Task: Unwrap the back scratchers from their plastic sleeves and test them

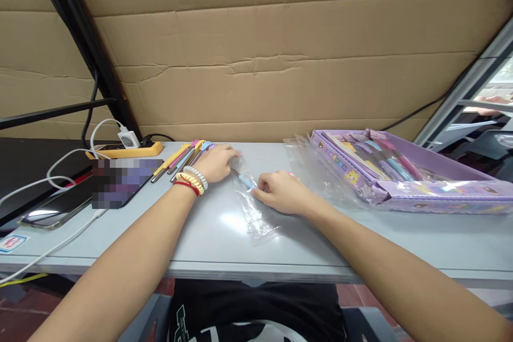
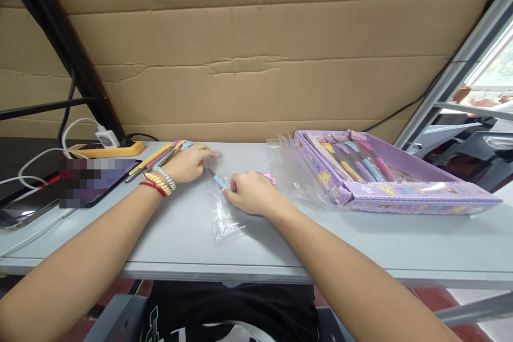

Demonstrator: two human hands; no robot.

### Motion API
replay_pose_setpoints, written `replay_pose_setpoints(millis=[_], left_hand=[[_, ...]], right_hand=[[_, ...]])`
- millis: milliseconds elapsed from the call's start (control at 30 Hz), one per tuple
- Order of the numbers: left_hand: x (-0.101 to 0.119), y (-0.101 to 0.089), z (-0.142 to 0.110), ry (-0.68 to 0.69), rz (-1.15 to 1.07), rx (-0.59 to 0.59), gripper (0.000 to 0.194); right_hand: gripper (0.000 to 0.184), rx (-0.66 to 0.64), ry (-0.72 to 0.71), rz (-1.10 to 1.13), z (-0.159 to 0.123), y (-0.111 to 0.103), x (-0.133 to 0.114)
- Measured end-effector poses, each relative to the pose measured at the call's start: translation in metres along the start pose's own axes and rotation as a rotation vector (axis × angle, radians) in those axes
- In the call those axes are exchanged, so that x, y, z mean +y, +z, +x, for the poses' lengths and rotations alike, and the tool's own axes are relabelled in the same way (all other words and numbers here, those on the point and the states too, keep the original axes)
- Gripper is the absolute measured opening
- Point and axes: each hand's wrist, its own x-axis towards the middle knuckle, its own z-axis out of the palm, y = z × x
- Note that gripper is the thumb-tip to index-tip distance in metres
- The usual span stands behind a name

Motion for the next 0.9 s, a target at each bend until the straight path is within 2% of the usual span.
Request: replay_pose_setpoints(millis=[100, 200, 400, 467, 567, 633, 700, 800, 900], left_hand=[[-0.006, 0.001, -0.001, 0.007, 0.004, -0.069, 0.057], [-0.015, 0.003, -0.002, -0.061, 0.003, -0.084, 0.066], [-0.022, 0.006, -0.002, -0.138, -0.005, -0.139, 0.068], [-0.021, 0.006, -0.002, -0.156, -0.018, -0.161, 0.063], [-0.022, 0.008, 0.000, -0.169, -0.001, -0.188, 0.046], [-0.026, 0.010, 0.001, -0.144, 0.027, -0.204, 0.037], [-0.031, 0.009, 0.002, -0.060, 0.027, -0.211, 0.032], [-0.039, -0.001, 0.000, 0.045, -0.016, -0.149, 0.032], [-0.046, -0.019, -0.004, -0.059, 0.005, 0.039, 0.033]], right_hand=[[0.029, -0.003, 0.010, -0.077, 0.001, 0.003, 0.000], [0.032, -0.009, 0.022, -0.095, 0.001, 0.004, -0.002], [0.020, 0.059, 0.061, 0.028, 0.000, 0.000, -0.004], [0.019, 0.104, 0.082, 0.072, 0.001, -0.003, -0.004], [0.020, 0.177, 0.117, 0.109, 0.002, -0.009, -0.001], [0.020, 0.155, 0.153, 0.084, 0.002, -0.013, 0.002], [0.021, 0.090, 0.180, 0.047, 0.002, -0.017, 0.005], [0.017, 0.050, 0.204, 0.079, 0.001, -0.023, 0.007], [0.011, 0.102, 0.241, 0.208, 0.000, -0.028, 0.007]])
